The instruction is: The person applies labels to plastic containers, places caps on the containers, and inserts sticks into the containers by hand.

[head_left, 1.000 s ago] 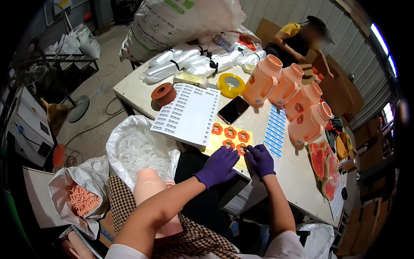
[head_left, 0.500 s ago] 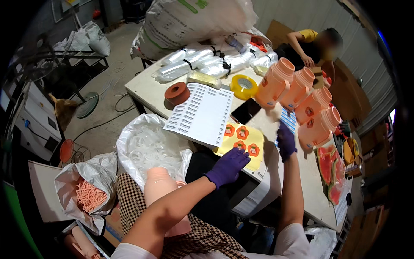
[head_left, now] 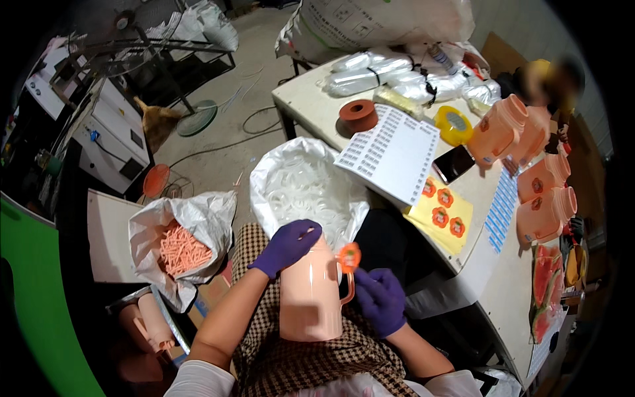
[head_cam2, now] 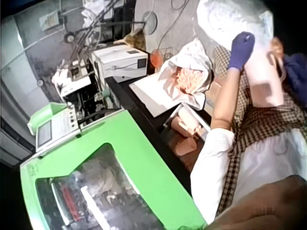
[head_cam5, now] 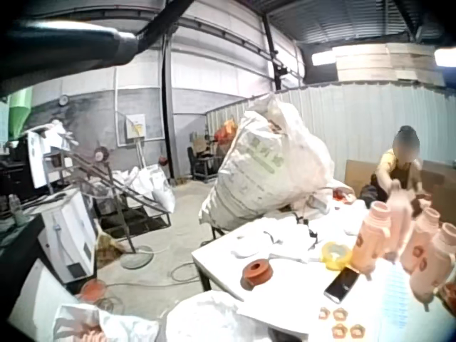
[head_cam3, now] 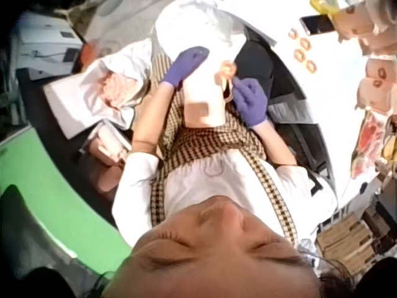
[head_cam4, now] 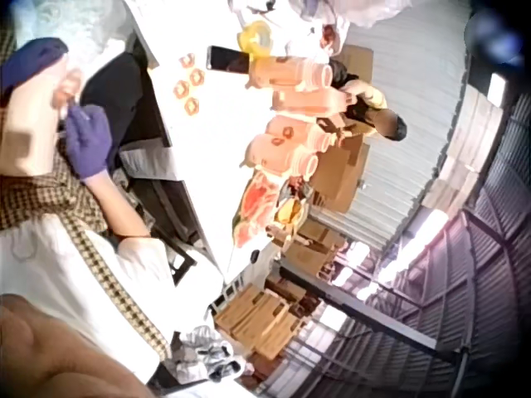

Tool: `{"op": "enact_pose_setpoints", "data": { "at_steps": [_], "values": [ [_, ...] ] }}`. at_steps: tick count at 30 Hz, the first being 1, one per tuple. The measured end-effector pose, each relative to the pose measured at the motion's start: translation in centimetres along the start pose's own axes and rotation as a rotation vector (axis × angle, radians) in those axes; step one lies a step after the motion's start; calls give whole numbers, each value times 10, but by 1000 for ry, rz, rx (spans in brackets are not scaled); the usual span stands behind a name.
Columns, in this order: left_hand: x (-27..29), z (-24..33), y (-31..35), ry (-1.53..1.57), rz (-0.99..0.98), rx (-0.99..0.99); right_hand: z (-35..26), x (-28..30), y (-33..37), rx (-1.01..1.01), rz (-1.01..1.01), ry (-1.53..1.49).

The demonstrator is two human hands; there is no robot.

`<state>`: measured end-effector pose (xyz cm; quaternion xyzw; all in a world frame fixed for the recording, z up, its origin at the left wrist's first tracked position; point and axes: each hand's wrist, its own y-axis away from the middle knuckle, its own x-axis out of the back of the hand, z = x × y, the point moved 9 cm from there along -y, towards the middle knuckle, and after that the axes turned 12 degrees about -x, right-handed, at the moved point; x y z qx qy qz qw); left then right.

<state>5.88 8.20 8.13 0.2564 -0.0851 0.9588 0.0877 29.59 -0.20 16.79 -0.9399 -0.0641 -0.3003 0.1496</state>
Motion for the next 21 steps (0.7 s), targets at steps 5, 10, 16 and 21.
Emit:
{"op": "enact_pose_setpoints", "data": {
  "at_steps": [5, 10, 16, 21],
  "values": [
    [21, 32, 33, -81, 274, -141, -44, -33, 30, 219, -47, 171],
    [25, 45, 36, -147, 329, -111, -63, -39, 46, 300, -177, 334],
    [28, 44, 36, -223, 323, -114, -61, -42, 61, 339, -142, 438],
    [28, 49, 39, -116, 204, -77, -54, -42, 63, 354, -132, 460]
  ]
}}
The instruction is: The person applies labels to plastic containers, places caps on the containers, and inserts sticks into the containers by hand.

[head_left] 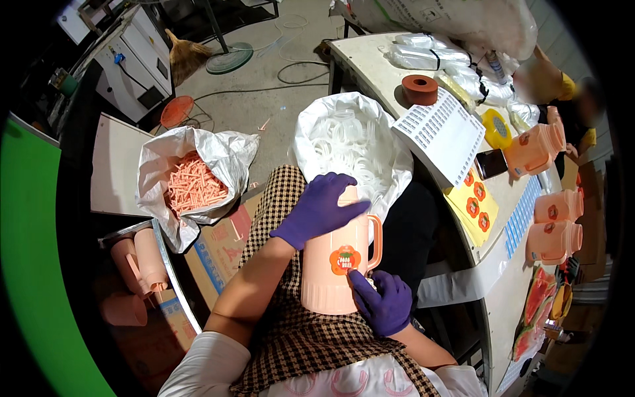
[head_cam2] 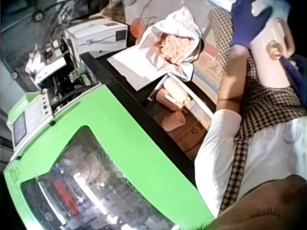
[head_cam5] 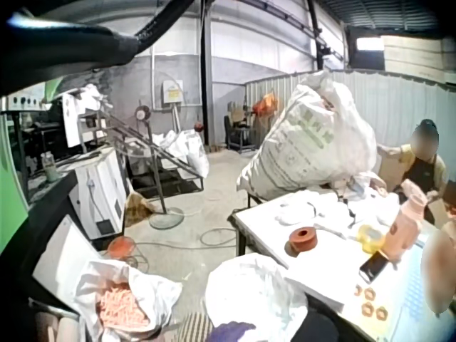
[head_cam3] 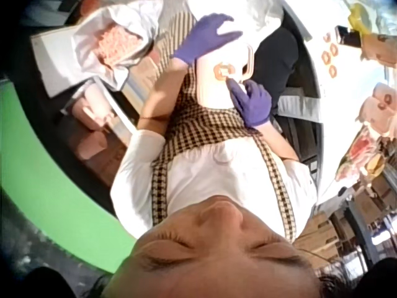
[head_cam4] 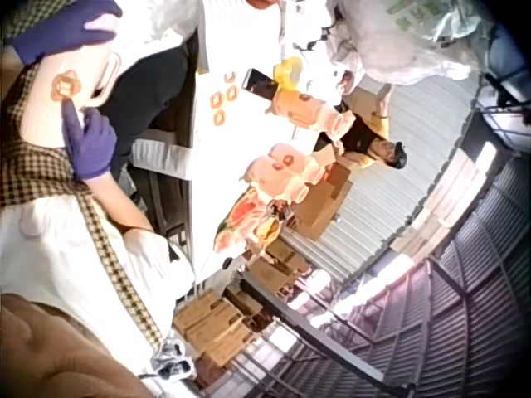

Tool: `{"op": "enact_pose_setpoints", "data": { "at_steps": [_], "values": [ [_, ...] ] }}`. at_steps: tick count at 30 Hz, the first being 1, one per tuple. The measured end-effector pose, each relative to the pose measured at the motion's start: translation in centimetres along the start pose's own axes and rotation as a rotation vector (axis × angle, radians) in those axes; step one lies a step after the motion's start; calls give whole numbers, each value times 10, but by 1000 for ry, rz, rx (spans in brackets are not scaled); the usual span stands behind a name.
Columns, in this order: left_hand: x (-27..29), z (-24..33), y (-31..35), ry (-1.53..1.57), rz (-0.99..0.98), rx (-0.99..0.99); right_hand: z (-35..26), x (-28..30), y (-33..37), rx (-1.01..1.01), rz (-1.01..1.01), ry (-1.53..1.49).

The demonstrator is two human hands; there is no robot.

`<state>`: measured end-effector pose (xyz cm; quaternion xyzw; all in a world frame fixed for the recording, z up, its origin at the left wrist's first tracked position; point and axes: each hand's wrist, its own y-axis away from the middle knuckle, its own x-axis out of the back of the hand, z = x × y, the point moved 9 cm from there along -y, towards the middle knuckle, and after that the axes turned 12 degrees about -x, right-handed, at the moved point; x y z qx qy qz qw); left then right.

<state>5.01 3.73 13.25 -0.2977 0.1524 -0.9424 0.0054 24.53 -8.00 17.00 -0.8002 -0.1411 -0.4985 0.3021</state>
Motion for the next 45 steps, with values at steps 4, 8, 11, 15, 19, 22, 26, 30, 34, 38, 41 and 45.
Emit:
{"op": "enact_pose_setpoints", "data": {
  "at_steps": [4, 8, 11, 15, 19, 22, 26, 30, 34, 38, 41, 45],
  "values": [
    [-7, 16, 14, -47, -383, -82, 0, -4, 2, 31, -18, 61],
    [-17, 20, 17, -145, -443, -153, 9, -13, 10, 30, -105, 117],
    [-10, 12, 15, -6, -440, -127, 35, -10, 20, -72, -365, 61],
    [27, -43, 21, 574, -21, 210, 99, 46, 11, -294, -163, -153],
    [21, -48, 17, 236, -151, 77, 156, 85, -47, -329, 219, -44],
    [13, -43, 5, 281, -145, 92, 196, 94, -117, -374, 399, -3],
    [31, -31, -3, 246, 74, 126, 274, 77, -205, -450, 327, 104],
    [43, -42, -8, 409, -32, 394, 351, 25, -258, -652, 52, 103],
    [12, -61, 4, 561, -100, 169, 356, 3, -274, -725, -21, 161],
    [-7, -59, 8, 799, 77, 230, 359, -9, -282, -754, -31, 215],
    [-5, -55, -6, 539, -38, 243, 381, -13, -287, -757, 35, 236],
    [-17, -25, -31, 599, -210, 105, 501, -1, -256, -1027, 351, -849]
  ]
}}
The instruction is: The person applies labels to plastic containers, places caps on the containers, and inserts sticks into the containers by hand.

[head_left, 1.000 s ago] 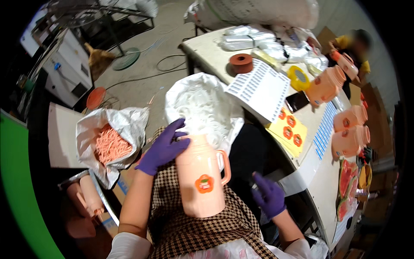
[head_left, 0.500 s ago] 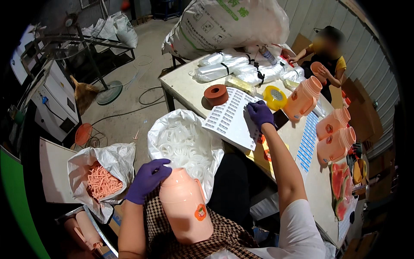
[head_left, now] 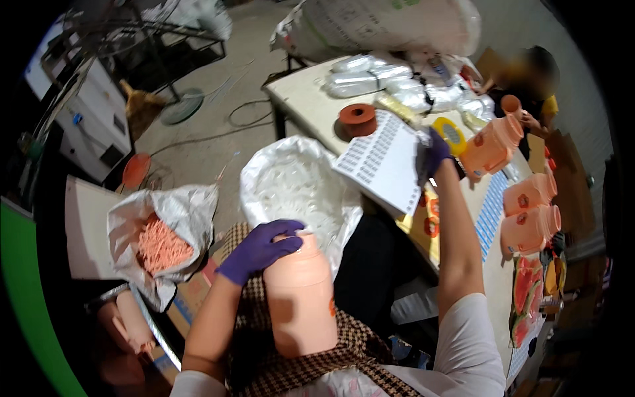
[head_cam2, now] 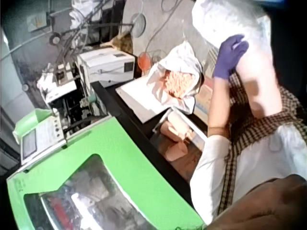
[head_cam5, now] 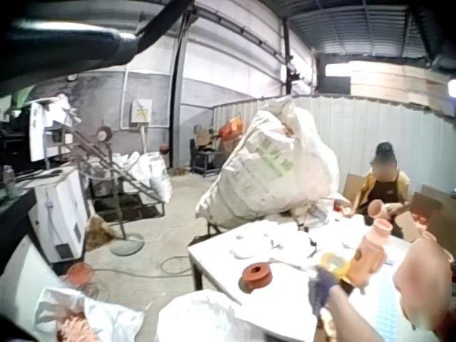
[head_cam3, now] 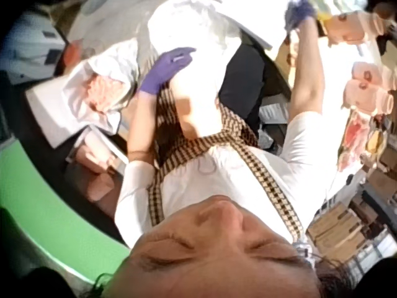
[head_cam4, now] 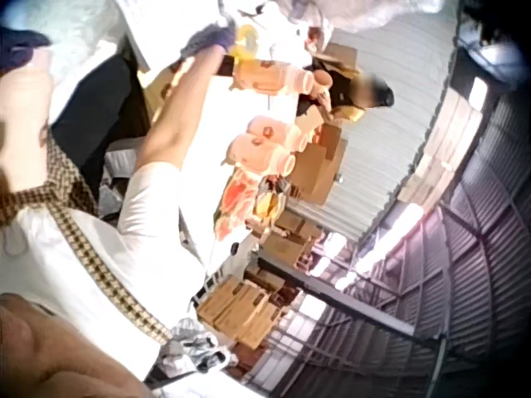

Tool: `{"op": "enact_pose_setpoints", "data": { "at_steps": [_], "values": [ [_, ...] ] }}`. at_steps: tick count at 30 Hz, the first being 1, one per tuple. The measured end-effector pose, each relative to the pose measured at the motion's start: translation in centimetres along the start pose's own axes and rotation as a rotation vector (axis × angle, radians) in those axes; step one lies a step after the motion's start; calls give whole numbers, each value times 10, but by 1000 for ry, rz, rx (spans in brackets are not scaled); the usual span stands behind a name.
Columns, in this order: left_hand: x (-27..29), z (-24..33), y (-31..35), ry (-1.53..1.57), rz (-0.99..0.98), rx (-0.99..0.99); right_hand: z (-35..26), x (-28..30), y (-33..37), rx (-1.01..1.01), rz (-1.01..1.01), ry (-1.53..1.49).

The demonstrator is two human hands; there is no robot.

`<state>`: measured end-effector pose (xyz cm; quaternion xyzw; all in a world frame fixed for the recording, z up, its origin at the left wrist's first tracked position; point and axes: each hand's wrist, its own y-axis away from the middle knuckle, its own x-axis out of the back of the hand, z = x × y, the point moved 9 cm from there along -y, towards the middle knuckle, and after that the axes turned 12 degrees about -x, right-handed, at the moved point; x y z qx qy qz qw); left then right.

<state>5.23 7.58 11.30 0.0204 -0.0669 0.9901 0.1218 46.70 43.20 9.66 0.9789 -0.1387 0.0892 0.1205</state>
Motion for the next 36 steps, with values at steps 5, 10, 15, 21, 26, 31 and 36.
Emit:
{"op": "enact_pose_setpoints", "data": {
  "at_steps": [5, 10, 15, 21, 26, 31, 36],
  "values": [
    [1, 5, 14, -135, 117, 2, -78, -3, 226, 740, 52, 272],
    [-11, 0, -3, -508, 53, 64, -37, -24, 468, 961, -49, 678],
    [-23, -10, -16, -664, 18, 134, -8, -43, 515, 960, -165, 695],
    [-22, 2, -10, -645, 83, 158, -5, -58, 532, 1048, -167, 716],
    [-16, -6, -6, -600, 73, 172, 5, -65, 538, 1016, -164, 739],
    [-10, -21, -4, -510, 95, 180, 5, -67, 537, 999, -137, 768],
    [-11, -20, -3, -488, 114, 153, 5, -71, 536, 976, -154, 767]
  ]
}}
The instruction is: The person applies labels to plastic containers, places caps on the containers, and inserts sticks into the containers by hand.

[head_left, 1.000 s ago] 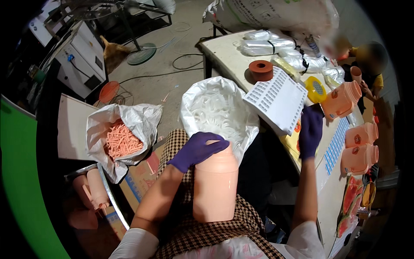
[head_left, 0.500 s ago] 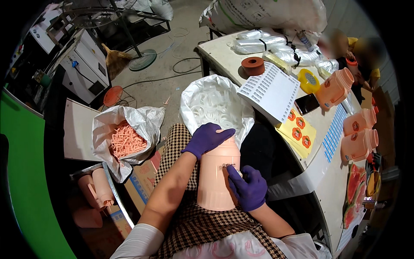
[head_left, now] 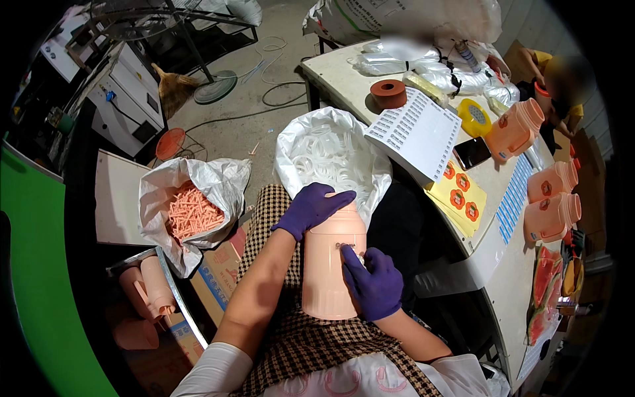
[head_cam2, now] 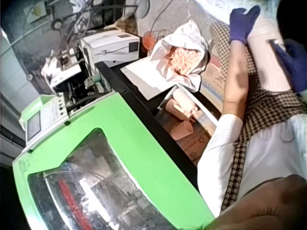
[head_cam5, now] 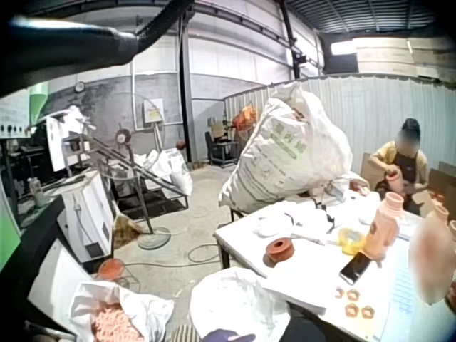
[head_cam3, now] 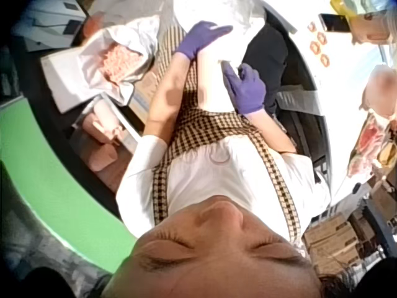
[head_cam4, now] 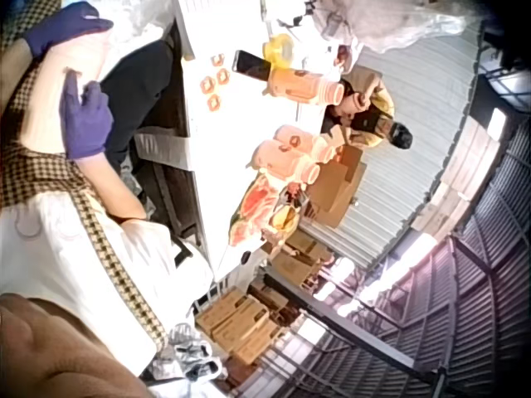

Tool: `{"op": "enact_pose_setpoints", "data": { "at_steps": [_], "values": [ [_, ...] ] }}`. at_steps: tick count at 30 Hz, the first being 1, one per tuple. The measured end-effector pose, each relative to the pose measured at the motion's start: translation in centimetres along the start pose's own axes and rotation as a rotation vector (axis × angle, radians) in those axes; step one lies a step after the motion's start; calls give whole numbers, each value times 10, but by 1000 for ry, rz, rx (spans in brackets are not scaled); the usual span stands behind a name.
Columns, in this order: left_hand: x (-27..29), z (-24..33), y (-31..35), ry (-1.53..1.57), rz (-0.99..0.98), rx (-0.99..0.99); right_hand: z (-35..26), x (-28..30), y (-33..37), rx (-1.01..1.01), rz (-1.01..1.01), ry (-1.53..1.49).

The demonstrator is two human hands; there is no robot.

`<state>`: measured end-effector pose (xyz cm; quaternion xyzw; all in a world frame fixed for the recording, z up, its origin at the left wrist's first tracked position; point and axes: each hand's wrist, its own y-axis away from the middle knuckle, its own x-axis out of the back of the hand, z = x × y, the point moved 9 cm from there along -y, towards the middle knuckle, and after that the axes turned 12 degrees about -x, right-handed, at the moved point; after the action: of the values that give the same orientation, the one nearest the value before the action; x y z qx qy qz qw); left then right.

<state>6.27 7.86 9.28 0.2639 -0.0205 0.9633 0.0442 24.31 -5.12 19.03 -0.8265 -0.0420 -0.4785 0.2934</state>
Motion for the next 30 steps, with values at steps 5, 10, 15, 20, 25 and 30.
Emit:
{"op": "enact_pose_setpoints", "data": {
  "at_steps": [5, 10, 15, 20, 25, 30],
  "values": [
    [11, 2, 10, -51, 19, -34, 19, -20, 12, -54, -265, 335],
    [41, 30, 37, 431, 77, -177, 162, 36, -11, -342, 2, 454],
    [38, 99, 42, 686, 69, -309, 249, 95, -62, -351, 344, 667],
    [-15, 189, 20, 1082, -358, -641, 148, 10, -22, -318, -706, -1007],
    [-61, 242, 7, 827, -206, -654, 199, 50, 69, -735, -568, -1093],
    [-36, 151, 26, 620, -17, -626, 325, 200, 119, -718, 149, -68]
  ]
}}
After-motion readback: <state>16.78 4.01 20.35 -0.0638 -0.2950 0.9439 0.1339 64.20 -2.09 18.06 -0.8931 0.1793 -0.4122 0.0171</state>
